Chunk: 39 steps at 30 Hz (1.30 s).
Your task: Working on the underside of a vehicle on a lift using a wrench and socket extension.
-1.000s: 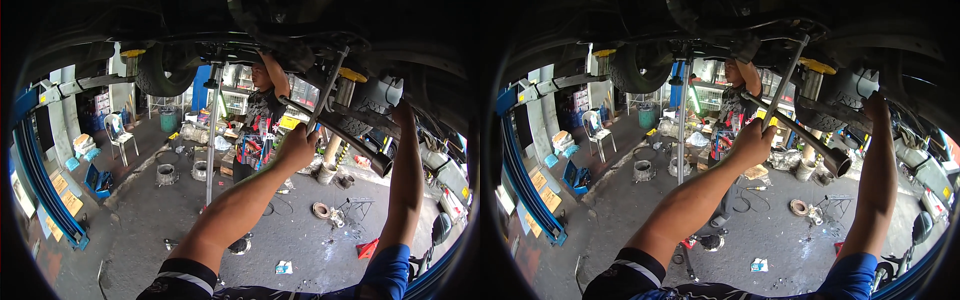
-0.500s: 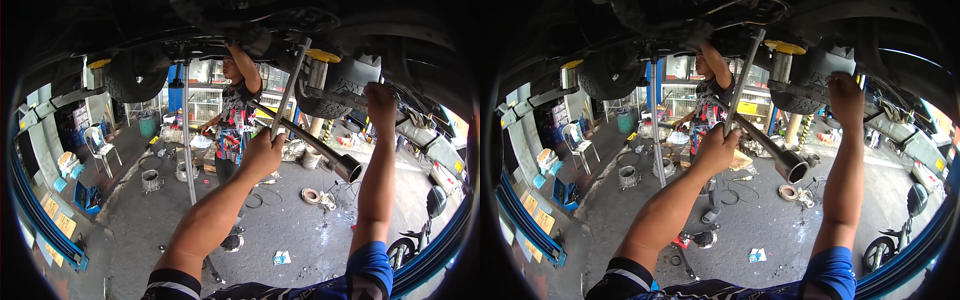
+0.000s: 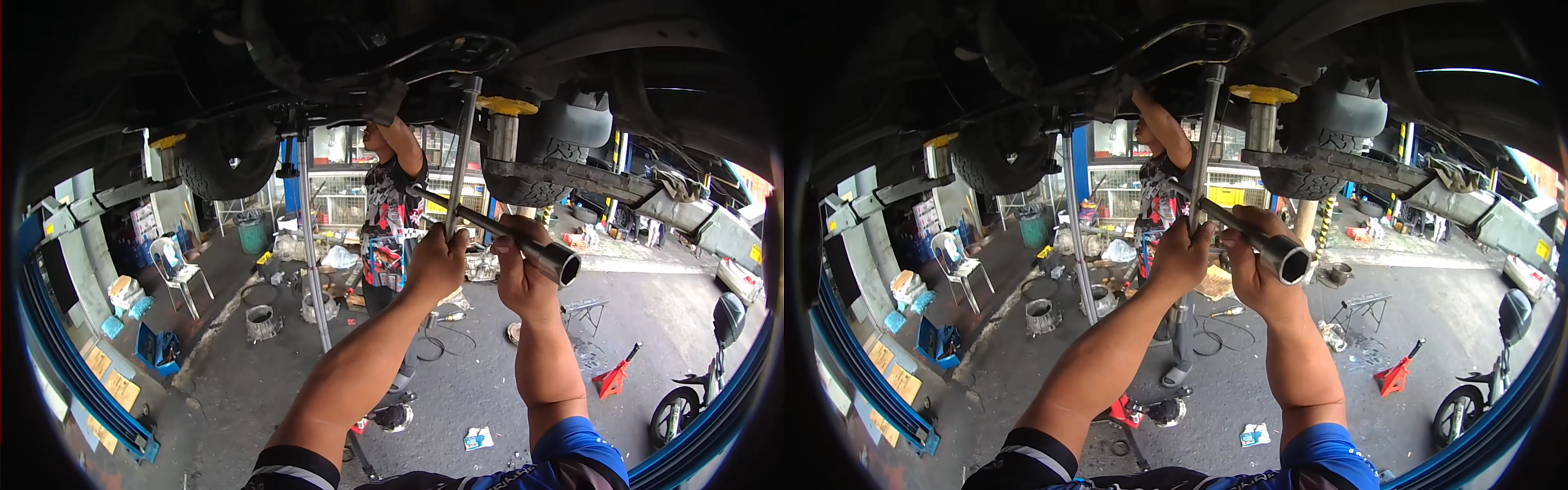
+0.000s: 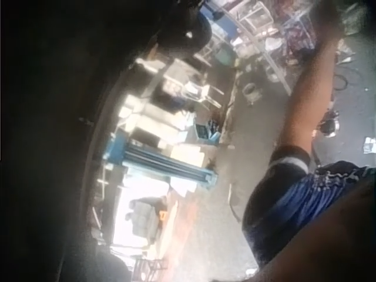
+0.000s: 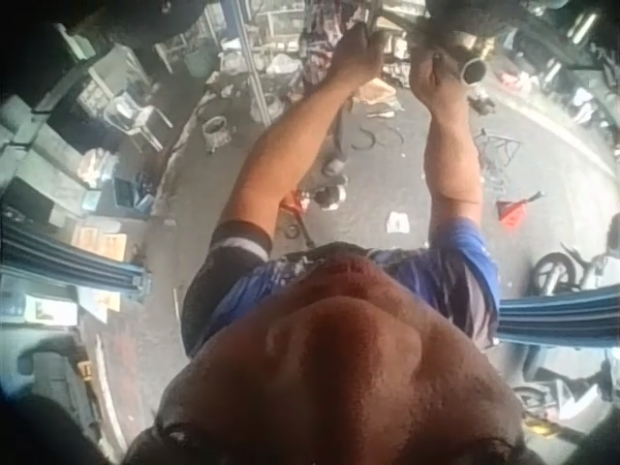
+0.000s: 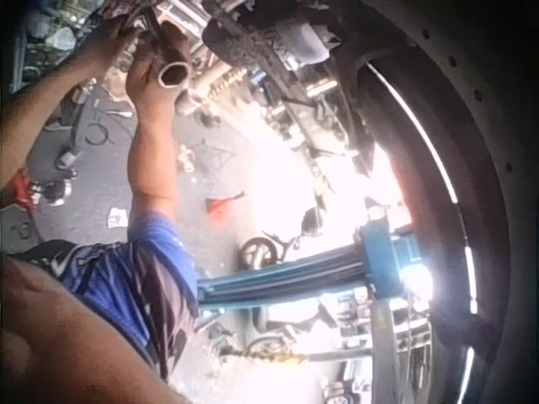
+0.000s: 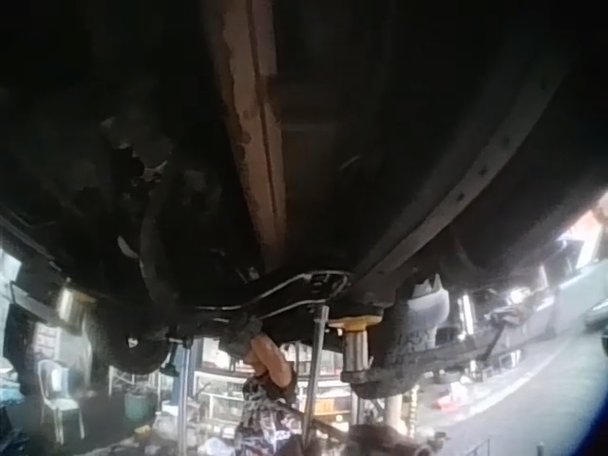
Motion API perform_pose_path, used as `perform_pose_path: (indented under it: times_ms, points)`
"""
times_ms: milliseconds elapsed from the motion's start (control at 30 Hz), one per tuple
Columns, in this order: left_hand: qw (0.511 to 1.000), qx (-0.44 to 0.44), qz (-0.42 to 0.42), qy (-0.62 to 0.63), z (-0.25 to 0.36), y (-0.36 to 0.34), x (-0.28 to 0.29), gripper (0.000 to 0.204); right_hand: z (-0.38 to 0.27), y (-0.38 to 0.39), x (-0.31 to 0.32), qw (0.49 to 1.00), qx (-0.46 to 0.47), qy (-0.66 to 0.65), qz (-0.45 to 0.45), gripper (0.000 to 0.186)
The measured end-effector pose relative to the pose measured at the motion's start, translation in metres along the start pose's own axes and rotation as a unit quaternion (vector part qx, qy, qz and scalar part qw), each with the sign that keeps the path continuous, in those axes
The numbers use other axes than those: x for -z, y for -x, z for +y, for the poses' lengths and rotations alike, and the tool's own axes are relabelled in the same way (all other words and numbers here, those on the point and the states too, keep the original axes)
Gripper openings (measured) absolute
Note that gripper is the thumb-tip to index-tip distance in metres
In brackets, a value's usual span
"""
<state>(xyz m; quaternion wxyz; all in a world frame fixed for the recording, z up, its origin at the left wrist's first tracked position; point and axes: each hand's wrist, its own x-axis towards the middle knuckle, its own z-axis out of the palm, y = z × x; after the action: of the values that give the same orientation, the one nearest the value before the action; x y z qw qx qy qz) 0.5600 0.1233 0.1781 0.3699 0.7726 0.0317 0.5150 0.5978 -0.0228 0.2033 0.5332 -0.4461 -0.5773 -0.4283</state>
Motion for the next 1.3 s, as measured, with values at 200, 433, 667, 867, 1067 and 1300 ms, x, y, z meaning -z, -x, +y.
perform_pose_path:
  times_ms: [200, 433, 667, 867, 1067, 1300]
  points:
    - [0.997, -0.039, 0.027, 0.062, 0.004, -0.010, -0.005, 0.033, -0.019, -0.022, 0.001, 0.997, 0.069, 0.037, 0.010, 0.020]
    - [0.992, -0.114, 0.022, 0.057, -0.005, -0.031, -0.015, 0.033, -0.022, -0.040, 0.003, 0.996, 0.060, 0.068, 0.018, 0.025]
    - [0.957, -0.284, 0.009, 0.067, -0.016, -0.043, -0.009, 0.020, -0.024, -0.061, -0.011, 0.952, 0.214, 0.209, -0.067, 0.019]
    - [0.996, -0.080, 0.031, 0.038, 0.010, -0.041, -0.017, 0.022, 0.096, -0.008, -0.008, 0.869, -0.400, -0.255, 0.140, 0.035]
    - [0.995, 0.016, -0.035, 0.096, 0.023, -0.037, 0.010, 0.022, 0.051, 0.012, -0.040, 0.940, -0.284, -0.147, 0.118, 0.029]
    - [1.000, -0.001, -0.010, 0.028, 0.027, -0.038, 0.019, 0.025, 0.044, -0.005, -0.040, 0.958, -0.038, 0.262, 0.113, 0.052]
